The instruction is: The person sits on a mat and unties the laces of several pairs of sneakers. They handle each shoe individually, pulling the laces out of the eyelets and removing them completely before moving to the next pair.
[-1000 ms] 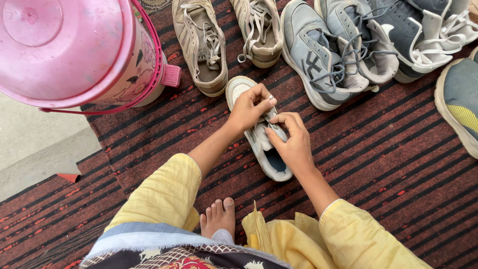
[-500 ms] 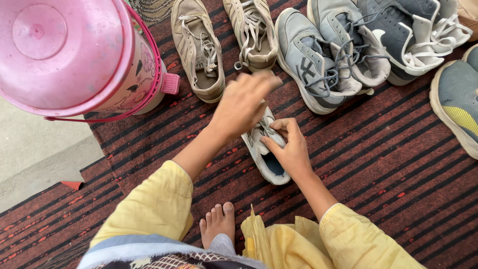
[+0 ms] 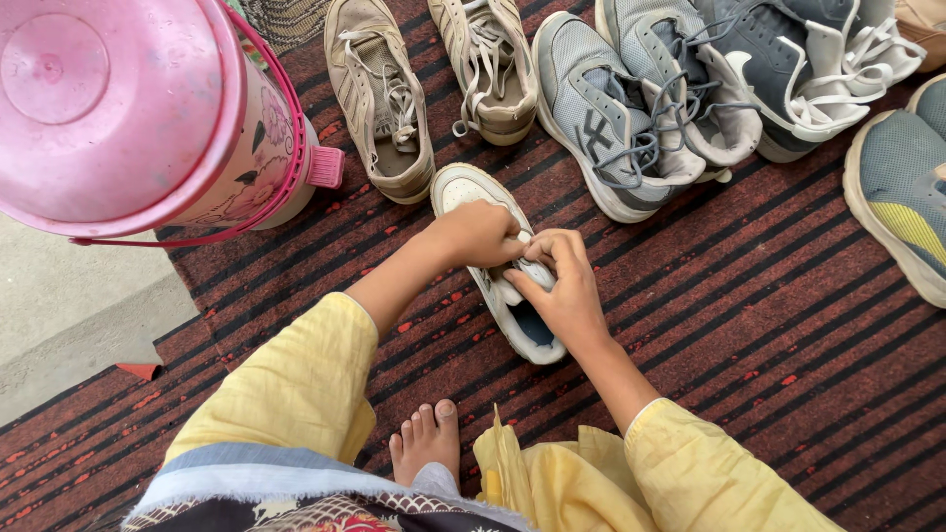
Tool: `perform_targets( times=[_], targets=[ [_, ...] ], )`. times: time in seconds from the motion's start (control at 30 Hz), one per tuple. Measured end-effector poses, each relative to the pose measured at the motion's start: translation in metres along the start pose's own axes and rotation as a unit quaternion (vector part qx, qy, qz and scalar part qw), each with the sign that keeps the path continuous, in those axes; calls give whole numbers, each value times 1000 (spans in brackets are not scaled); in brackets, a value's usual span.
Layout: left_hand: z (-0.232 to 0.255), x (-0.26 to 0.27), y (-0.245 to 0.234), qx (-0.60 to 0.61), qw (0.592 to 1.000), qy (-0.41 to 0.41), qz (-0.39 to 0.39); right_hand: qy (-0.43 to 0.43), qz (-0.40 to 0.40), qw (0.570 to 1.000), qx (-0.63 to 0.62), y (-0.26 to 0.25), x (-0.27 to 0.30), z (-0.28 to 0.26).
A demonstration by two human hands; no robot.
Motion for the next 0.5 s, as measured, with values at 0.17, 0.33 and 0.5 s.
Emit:
perform_targets(
  times=[0.17,0.33,0.5],
  targets=[
    [-21,-4,13,191,981,-6,38,36,5,999,-5,-2,0,-1],
    [-27,2,30,450,888,-9,98,44,4,999,1,-4,-2,-4],
    [-81,9,1,779,549,-103,286,23,-31,997,66,2,4,-6]
  ],
)
Point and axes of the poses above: each hand's wrist, its own x-axis away from the middle knuckle, its own y-axis out of the palm, z = x × y, the point moved 7 cm from there along -x, towards the middle knuckle, and after that the axes turned 5 degrees about x, right-handed, at the moved point
